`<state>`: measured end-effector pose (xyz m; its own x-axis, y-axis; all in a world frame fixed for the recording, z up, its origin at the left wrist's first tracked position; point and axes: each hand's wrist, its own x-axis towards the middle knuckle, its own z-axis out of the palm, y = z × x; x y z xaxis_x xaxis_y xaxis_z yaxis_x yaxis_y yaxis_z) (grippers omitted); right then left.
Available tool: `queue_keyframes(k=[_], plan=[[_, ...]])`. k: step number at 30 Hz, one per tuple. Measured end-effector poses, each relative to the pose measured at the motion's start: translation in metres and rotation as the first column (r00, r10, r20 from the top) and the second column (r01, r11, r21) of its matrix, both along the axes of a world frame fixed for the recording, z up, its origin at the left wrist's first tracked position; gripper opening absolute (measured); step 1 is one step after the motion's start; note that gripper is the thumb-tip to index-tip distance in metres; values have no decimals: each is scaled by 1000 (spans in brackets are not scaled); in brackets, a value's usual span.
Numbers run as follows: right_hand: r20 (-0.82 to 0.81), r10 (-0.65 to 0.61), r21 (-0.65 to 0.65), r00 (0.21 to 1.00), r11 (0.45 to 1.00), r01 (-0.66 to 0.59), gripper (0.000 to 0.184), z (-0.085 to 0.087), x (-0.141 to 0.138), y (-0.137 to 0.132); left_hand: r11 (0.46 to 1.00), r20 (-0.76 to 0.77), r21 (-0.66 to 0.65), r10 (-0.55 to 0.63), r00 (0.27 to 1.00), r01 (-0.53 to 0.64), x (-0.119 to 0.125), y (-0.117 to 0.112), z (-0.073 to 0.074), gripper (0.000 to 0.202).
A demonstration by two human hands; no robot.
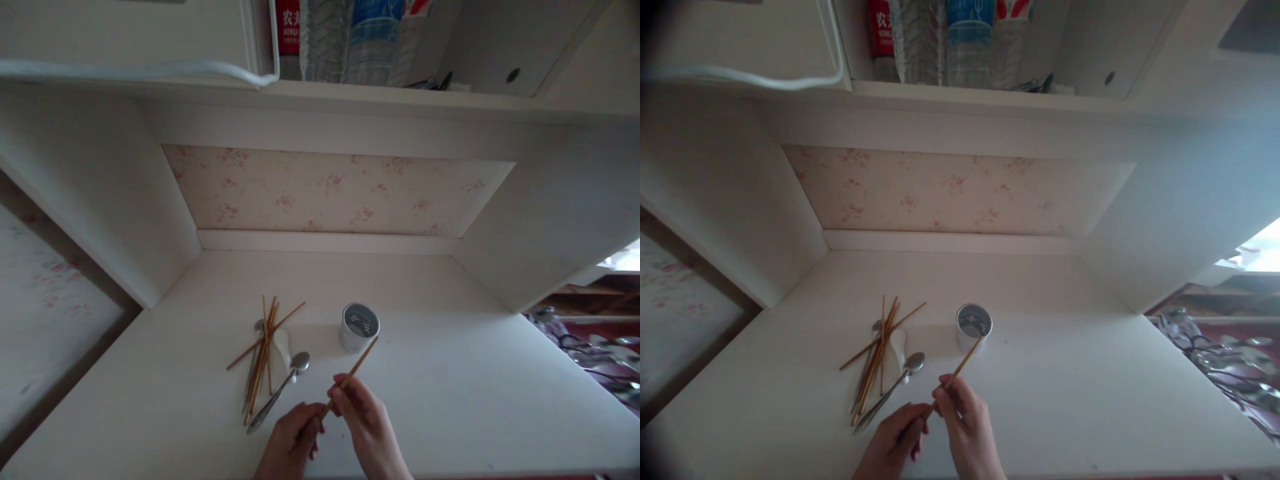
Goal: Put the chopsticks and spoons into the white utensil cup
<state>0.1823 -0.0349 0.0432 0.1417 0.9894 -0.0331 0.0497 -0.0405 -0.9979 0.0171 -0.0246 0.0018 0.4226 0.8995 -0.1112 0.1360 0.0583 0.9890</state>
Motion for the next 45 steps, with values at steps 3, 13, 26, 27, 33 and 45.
queue_keyframes(k=[3,13,26,27,33,45], plan=[[-19,-66,78,998,995,67,34,29,13,11,992,63,-68,106,992,-102,3,-1,2,53],[95,-472,409,876,821,398,37,97,88,98,990,36,-98,110,993,-106,4,1,16,52],[376,-232,142,897,971,192,42,29,88,125,991,-26,-85,101,995,-103,5,-2,20,48],[370,-232,135,900,972,194,42,27,88,125,992,-26,-81,94,995,-96,5,-2,20,47],[316,-229,99,921,973,208,43,19,90,129,993,-30,-57,103,994,-104,6,-2,18,45],[100,-121,156,988,982,105,109,-28,76,89,993,-82,-40,106,991,-110,7,-3,16,49]])
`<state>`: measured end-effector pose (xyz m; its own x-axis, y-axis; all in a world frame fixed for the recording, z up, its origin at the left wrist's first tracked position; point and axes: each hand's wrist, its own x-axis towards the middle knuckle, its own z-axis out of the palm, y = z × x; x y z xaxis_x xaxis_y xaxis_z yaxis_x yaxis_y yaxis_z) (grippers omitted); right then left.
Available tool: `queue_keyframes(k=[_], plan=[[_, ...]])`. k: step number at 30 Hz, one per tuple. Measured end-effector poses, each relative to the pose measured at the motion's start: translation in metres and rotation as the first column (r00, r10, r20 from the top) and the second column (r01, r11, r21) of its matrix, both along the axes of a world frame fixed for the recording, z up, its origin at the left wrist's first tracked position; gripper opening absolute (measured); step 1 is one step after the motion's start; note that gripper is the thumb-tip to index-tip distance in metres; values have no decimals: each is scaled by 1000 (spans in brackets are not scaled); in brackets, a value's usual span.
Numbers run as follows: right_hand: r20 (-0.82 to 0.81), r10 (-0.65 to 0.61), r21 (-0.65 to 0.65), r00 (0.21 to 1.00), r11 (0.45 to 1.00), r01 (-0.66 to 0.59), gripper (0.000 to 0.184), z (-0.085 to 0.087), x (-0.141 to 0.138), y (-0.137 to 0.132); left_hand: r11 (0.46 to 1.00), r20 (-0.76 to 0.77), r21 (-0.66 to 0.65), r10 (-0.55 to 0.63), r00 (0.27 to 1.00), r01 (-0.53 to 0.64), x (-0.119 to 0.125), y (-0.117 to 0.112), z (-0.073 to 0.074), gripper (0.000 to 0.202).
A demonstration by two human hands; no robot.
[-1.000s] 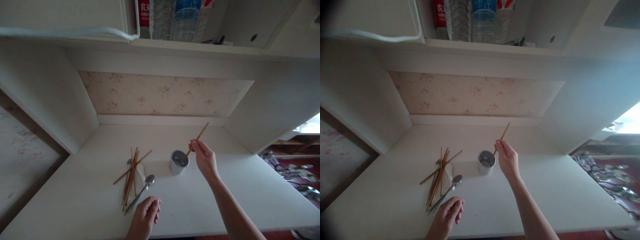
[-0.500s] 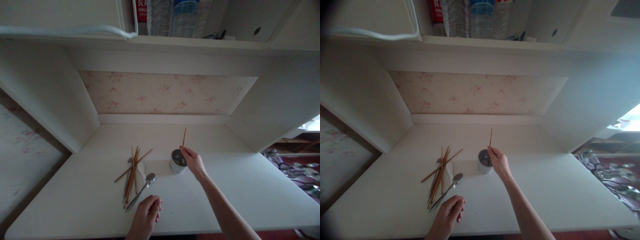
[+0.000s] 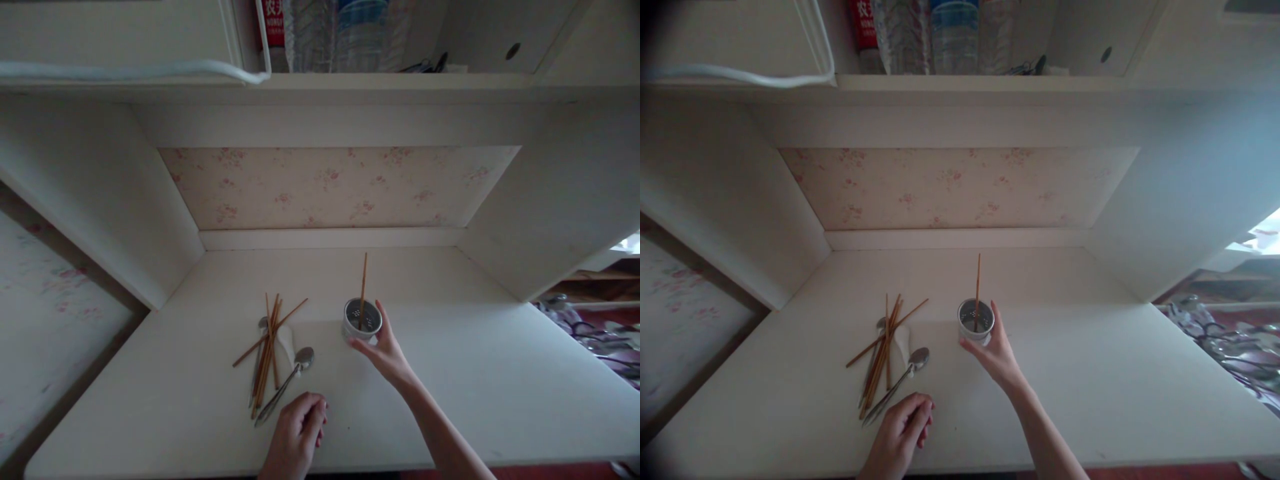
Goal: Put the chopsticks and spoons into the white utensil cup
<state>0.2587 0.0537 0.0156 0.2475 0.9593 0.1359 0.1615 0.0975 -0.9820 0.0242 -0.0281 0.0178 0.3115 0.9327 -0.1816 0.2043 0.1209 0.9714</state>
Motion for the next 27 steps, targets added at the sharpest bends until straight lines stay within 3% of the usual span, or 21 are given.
queue_keyframes(k=[6,10,12,15,18,22,27], plan=[[66,-101,-3,993,995,101,69,-12,-24,1,989,-10,27,143,990,-142,-9,-3,0,53],[82,-75,7,994,997,75,65,-7,-35,-7,950,-203,255,236,950,-181,-40,21,17,42],[83,-79,8,993,997,78,66,-7,-38,-10,882,-301,431,338,892,-188,-60,41,26,35],[88,-75,-6,993,997,76,66,-9,-41,-14,795,-415,601,400,817,-84,-85,71,30,29],[163,-92,-33,982,995,99,68,-12,-41,-16,752,-506,659,433,746,11,-99,93,23,26],[199,-94,-35,975,994,102,68,-12,-40,-17,785,-654,609,416,632,114,-96,112,18,24],[145,-63,-15,987,998,66,66,-14,-39,-19,824,-793,504,324,516,259,-80,127,29,23]])
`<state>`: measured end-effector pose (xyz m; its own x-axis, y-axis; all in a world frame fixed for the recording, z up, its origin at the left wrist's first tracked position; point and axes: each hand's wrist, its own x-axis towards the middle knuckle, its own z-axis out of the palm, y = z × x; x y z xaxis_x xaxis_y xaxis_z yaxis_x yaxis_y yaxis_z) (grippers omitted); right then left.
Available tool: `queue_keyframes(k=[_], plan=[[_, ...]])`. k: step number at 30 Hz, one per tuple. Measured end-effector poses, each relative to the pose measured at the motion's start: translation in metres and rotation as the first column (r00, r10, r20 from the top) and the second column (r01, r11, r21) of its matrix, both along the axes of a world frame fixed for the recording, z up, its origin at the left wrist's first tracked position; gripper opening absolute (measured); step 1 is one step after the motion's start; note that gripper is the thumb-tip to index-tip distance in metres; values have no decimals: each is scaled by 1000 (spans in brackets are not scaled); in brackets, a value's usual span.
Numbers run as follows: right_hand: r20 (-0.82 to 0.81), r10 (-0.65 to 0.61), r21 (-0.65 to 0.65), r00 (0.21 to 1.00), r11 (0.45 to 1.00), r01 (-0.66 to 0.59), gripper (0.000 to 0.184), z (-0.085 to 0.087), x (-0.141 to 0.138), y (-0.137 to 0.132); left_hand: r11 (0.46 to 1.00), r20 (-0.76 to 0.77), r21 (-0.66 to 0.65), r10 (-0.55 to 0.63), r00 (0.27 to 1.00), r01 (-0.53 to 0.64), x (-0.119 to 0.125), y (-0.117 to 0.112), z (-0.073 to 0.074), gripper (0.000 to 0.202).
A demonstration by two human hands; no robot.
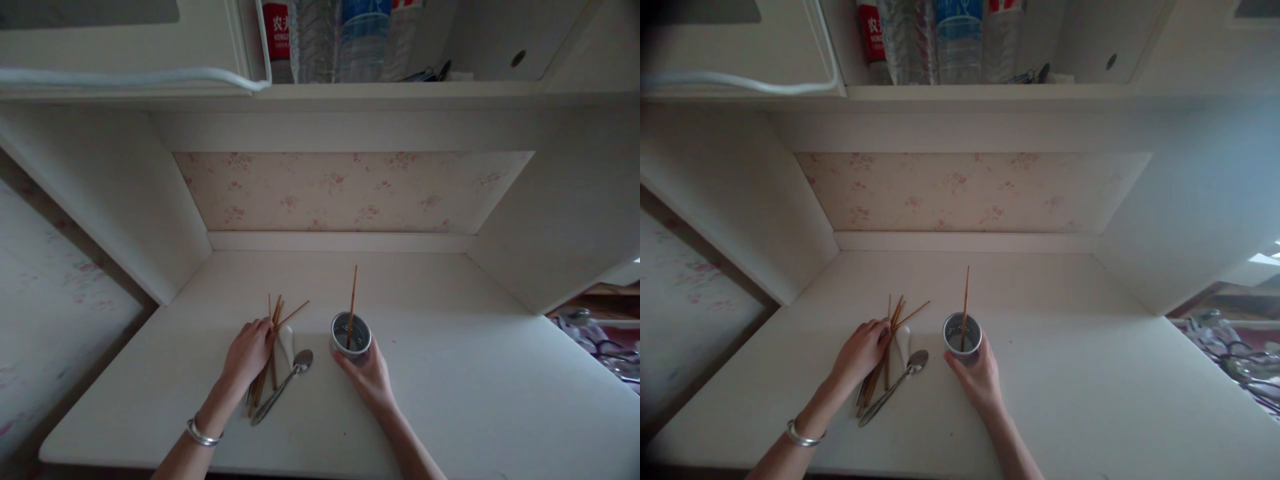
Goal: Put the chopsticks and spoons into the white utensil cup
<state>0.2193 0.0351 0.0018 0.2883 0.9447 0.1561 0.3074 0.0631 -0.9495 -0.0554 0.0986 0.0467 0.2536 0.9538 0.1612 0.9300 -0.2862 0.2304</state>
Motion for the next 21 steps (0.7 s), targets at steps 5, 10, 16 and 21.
queue_keyframes(k=[5,10,16,21], plan=[[-19,-16,21,1000,1000,16,69,-2,1,-2,995,6,-99,34,999,-34,6,6,4,23],[-44,-8,36,999,999,10,67,2,0,-2,978,39,-190,90,995,-81,8,6,10,25],[-46,16,6,999,1000,-16,69,3,1,-2,946,-58,-257,187,981,-195,14,10,16,22],[-27,40,-2,999,999,-40,70,3,3,-3,930,-37,-277,242,970,-243,16,16,10,25]])
